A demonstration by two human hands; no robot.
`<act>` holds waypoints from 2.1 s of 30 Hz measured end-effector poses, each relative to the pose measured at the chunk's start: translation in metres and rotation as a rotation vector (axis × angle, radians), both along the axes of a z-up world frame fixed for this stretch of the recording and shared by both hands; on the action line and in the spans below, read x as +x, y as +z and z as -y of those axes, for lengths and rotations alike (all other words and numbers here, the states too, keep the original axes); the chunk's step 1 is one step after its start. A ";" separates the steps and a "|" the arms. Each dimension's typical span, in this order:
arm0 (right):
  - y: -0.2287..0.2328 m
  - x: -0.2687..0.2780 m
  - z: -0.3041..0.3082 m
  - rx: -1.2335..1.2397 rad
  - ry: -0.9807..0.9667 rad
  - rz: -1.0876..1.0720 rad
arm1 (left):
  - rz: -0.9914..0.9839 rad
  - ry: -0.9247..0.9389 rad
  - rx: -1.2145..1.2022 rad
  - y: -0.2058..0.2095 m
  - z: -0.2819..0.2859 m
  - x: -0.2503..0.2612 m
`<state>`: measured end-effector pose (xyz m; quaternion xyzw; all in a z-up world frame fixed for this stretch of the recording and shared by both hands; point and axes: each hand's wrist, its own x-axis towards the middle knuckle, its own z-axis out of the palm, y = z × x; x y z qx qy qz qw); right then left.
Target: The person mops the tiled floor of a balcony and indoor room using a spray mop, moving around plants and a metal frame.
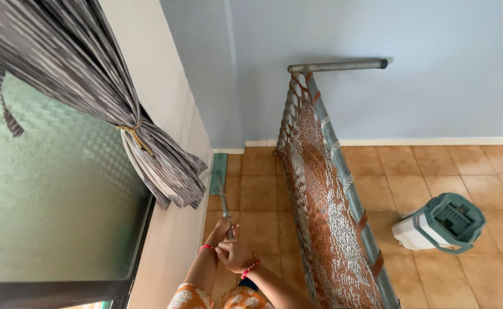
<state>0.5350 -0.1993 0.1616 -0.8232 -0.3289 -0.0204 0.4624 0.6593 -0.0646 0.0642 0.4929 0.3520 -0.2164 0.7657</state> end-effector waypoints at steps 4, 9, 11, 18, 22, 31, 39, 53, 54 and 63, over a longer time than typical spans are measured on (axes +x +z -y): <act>0.030 0.010 0.005 -0.128 -0.032 -0.272 | 0.210 -0.099 0.034 -0.002 -0.001 0.030; 0.034 0.004 0.021 -0.001 0.009 0.015 | 0.115 -0.152 0.116 -0.008 0.016 0.052; 0.036 0.003 0.035 -0.012 -0.043 -0.081 | 0.007 -0.085 0.198 -0.012 0.033 0.053; 0.038 -0.007 0.063 -0.087 -0.100 -0.128 | 0.164 -0.203 0.379 -0.033 0.068 0.049; 0.040 -0.036 0.069 -0.074 -0.183 -0.118 | 0.266 -0.310 0.410 -0.042 0.084 0.028; 0.035 -0.097 0.099 0.025 -0.028 -0.164 | 0.070 -0.253 0.278 -0.048 0.120 -0.031; 0.093 -0.062 0.114 -0.367 -0.484 -0.967 | -0.066 0.073 -0.107 -0.056 0.129 0.015; 0.000 -0.082 0.128 -0.074 -0.069 -0.568 | -0.021 0.475 -0.829 -0.060 0.100 -0.044; 0.002 -0.075 0.126 -0.021 -0.048 -0.585 | -0.012 0.488 -0.765 -0.052 0.103 -0.038; -0.007 0.027 0.153 -0.196 0.053 -0.394 | 0.035 0.463 -0.520 -0.005 0.121 0.021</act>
